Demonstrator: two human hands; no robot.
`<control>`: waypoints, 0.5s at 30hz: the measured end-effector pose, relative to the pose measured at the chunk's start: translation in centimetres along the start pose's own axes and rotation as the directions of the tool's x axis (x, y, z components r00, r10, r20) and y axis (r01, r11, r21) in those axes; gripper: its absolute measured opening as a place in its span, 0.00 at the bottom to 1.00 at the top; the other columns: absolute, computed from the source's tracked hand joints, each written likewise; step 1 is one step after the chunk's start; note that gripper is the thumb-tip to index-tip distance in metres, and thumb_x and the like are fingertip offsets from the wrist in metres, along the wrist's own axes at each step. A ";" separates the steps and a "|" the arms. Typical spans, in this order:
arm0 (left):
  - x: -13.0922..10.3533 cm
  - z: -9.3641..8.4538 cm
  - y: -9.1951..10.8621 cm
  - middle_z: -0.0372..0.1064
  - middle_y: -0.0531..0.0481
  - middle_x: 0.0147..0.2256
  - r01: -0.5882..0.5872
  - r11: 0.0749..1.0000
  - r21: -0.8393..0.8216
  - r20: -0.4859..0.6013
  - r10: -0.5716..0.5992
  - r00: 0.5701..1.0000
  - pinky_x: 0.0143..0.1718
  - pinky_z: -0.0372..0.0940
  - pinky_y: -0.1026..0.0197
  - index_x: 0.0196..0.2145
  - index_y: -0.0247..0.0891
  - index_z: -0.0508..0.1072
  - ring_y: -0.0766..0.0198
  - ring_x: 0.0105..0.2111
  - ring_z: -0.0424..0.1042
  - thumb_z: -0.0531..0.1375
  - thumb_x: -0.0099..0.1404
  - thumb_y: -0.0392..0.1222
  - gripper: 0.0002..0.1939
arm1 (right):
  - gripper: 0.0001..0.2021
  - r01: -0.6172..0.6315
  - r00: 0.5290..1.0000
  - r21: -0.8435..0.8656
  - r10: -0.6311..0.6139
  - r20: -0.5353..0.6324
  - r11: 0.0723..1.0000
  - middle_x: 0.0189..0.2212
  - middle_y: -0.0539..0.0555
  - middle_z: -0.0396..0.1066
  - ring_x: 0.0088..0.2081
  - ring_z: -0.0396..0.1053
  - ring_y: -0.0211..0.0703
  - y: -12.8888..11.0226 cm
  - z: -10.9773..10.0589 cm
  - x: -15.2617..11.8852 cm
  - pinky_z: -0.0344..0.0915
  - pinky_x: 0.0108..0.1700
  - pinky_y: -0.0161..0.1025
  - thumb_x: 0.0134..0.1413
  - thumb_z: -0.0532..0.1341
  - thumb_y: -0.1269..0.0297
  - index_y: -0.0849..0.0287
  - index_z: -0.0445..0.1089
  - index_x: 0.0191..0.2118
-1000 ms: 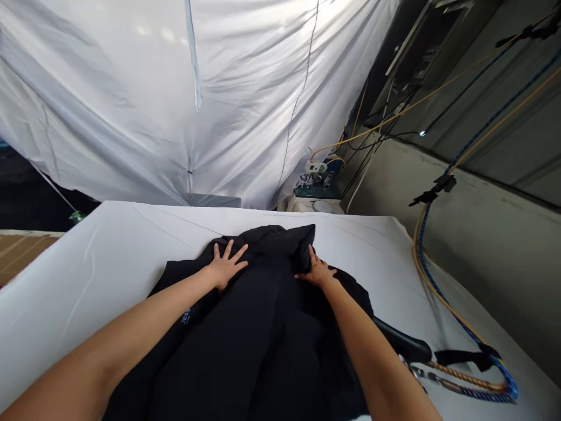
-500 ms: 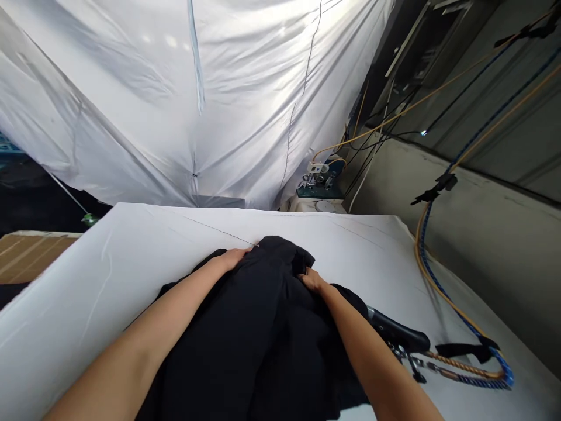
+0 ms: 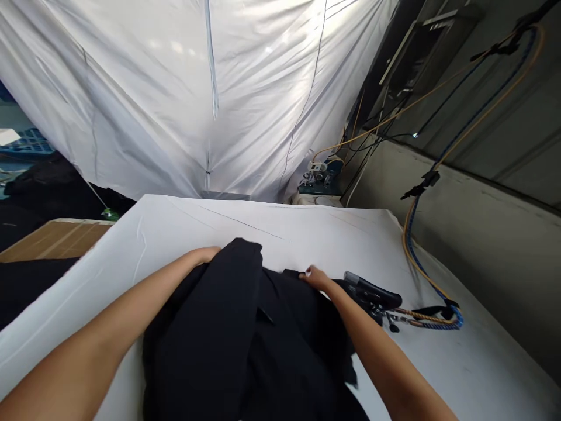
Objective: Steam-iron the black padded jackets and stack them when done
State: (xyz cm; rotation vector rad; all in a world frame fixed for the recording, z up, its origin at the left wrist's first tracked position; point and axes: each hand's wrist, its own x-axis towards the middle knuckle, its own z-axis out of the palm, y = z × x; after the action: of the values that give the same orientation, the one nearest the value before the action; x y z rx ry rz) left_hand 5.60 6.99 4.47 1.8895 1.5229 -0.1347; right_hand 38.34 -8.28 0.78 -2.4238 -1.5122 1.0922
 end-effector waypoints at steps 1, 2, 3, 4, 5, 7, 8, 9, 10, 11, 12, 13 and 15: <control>0.8 -0.1 0.8 0.71 0.42 0.43 -0.002 1.000 -0.007 -0.058 0.002 0.998 0.42 0.62 0.55 0.44 0.33 0.70 0.49 0.44 0.67 0.60 0.49 0.44 0.24 | 0.23 0.006 0.998 0.019 -0.005 -0.059 1.000 0.46 0.62 0.66 0.47 0.65 0.49 -0.3 -1.2 0.0 0.59 0.48 0.42 0.53 0.54 0.54 0.64 0.63 0.50; 1.4 -0.2 1.7 0.67 0.42 0.48 0.000 1.000 -0.005 -0.133 -0.001 0.991 0.45 0.60 0.54 0.50 0.34 0.66 0.49 0.48 0.64 0.58 0.52 0.46 0.27 | 0.26 0.039 0.996 0.040 -0.035 -0.082 0.998 0.49 0.62 0.64 0.49 0.63 0.49 -0.5 -2.1 -0.3 0.57 0.50 0.43 0.54 0.52 0.51 0.63 0.59 0.53; 1.8 0.0 2.7 0.62 0.43 0.52 -0.009 1.000 0.007 -0.209 0.010 0.978 0.48 0.58 0.53 0.55 0.38 0.60 0.51 0.51 0.61 0.55 0.56 0.47 0.29 | 0.29 0.087 0.994 0.041 -0.085 -0.066 0.995 0.51 0.62 0.62 0.50 0.62 0.49 -0.8 -2.5 -0.8 0.56 0.51 0.43 0.53 0.51 0.47 0.62 0.57 0.55; 2.0 0.2 3.7 0.57 0.44 0.56 -0.043 0.999 0.024 -0.286 0.048 0.957 0.51 0.55 0.51 0.58 0.43 0.55 0.52 0.54 0.58 0.53 0.58 0.48 0.29 | 0.33 0.132 0.991 0.008 -0.132 -0.028 0.991 0.53 0.62 0.60 0.52 0.60 0.50 -1.1 -2.4 -1.5 0.55 0.52 0.45 0.49 0.53 0.44 0.61 0.56 0.56; 1.9 0.6 4.6 0.53 0.47 0.59 -0.103 0.993 0.059 -0.339 0.117 0.933 0.53 0.52 0.48 0.59 0.48 0.52 0.52 0.56 0.54 0.51 0.59 0.50 0.30 | 0.38 0.158 0.987 -0.070 -0.158 0.011 0.985 0.55 0.63 0.56 0.54 0.56 0.54 -1.3 -1.8 -2.4 0.53 0.54 0.49 0.44 0.56 0.41 0.60 0.54 0.58; 1.0 1.7 6.2 0.45 0.53 0.61 -0.285 0.943 0.170 -0.312 0.326 0.892 0.55 0.45 0.43 0.58 0.57 0.52 0.51 0.60 0.45 0.52 0.58 0.56 0.30 | 0.49 0.144 0.988 -0.328 -0.151 0.004 0.934 0.62 0.62 0.42 0.60 0.39 0.64 -1.7 0.6 -4.2 0.42 0.56 0.60 0.33 0.61 0.39 0.56 0.47 0.61; 0.3 2.4 6.8 0.43 0.55 0.62 -0.385 0.896 0.222 -0.222 0.431 0.874 0.55 0.41 0.41 0.57 0.60 0.52 0.49 0.61 0.41 0.54 0.55 0.59 0.32 | 0.53 0.115 0.987 -0.449 -0.152 -0.047 0.886 0.64 0.60 0.34 0.61 0.28 0.68 -1.9 2.1 -5.0 0.35 0.55 0.66 0.30 0.63 0.39 0.53 0.42 0.63; -0.6 3.0 7.2 0.43 0.55 0.62 -0.477 0.841 0.257 -0.109 0.516 0.850 0.55 0.40 0.40 0.57 0.62 0.52 0.47 0.61 0.40 0.55 0.53 0.61 0.34 | 0.54 0.092 0.981 -0.535 -0.169 -0.097 0.840 0.64 0.57 0.26 0.61 0.19 0.69 -2.0 3.6 -5.6 0.29 0.53 0.69 0.30 0.62 0.39 0.50 0.38 0.63; -1.4 3.6 7.5 0.46 0.54 0.61 -0.548 0.790 0.275 0.003 0.570 0.822 0.55 0.40 0.40 0.57 0.63 0.51 0.47 0.60 0.42 0.57 0.51 0.61 0.36 | 0.54 0.091 0.972 -0.586 -0.199 -0.122 0.805 0.64 0.54 0.21 0.60 0.14 0.69 -2.1 4.8 -6.1 0.26 0.52 0.71 0.31 0.62 0.39 0.48 0.36 0.64; -2.3 4.1 7.7 0.51 0.53 0.59 -0.600 0.748 0.285 0.098 0.600 0.794 0.54 0.42 0.41 0.57 0.63 0.51 0.47 0.58 0.46 0.59 0.50 0.59 0.37 | 0.53 0.111 0.966 -0.611 -0.230 -0.120 0.784 0.64 0.53 0.20 0.59 0.12 0.70 -2.2 5.7 -6.3 0.25 0.51 0.72 0.32 0.62 0.41 0.47 0.35 0.64; -3.0 4.5 7.7 0.57 0.52 0.55 -0.636 0.714 0.293 0.168 0.617 0.769 0.53 0.45 0.43 0.57 0.62 0.51 0.49 0.56 0.51 0.59 0.51 0.56 0.37 | 0.52 0.140 0.961 -0.615 -0.257 -0.104 0.776 0.64 0.53 0.21 0.59 0.14 0.71 -2.3 6.0 -6.3 0.27 0.51 0.72 0.33 0.63 0.43 0.47 0.36 0.63; -3.6 4.7 7.6 0.62 0.52 0.52 -0.660 0.689 0.299 0.215 0.626 0.750 0.53 0.47 0.45 0.57 0.62 0.53 0.52 0.53 0.56 0.59 0.52 0.51 0.34 | 0.48 0.167 0.960 -0.601 -0.268 -0.082 0.781 0.64 0.55 0.26 0.60 0.21 0.71 -2.5 5.7 -6.1 0.33 0.52 0.70 0.35 0.63 0.47 0.48 0.40 0.63; -4.4 4.4 7.0 0.67 0.54 0.45 -0.670 0.682 0.293 0.266 0.615 0.742 0.51 0.52 0.52 0.51 0.60 0.63 0.57 0.48 0.63 0.56 0.53 0.43 0.26 | 0.34 0.174 0.969 -0.538 -0.240 -0.053 0.825 0.61 0.59 0.46 0.59 0.43 0.65 -2.9 3.4 -5.1 0.47 0.53 0.59 0.43 0.60 0.57 0.50 0.52 0.59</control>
State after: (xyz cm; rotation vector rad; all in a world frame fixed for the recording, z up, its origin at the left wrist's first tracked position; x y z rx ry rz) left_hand 12.04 0.42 6.38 2.5548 0.6712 -0.2437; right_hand 32.75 -11.94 2.11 -2.4828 -2.2084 0.5173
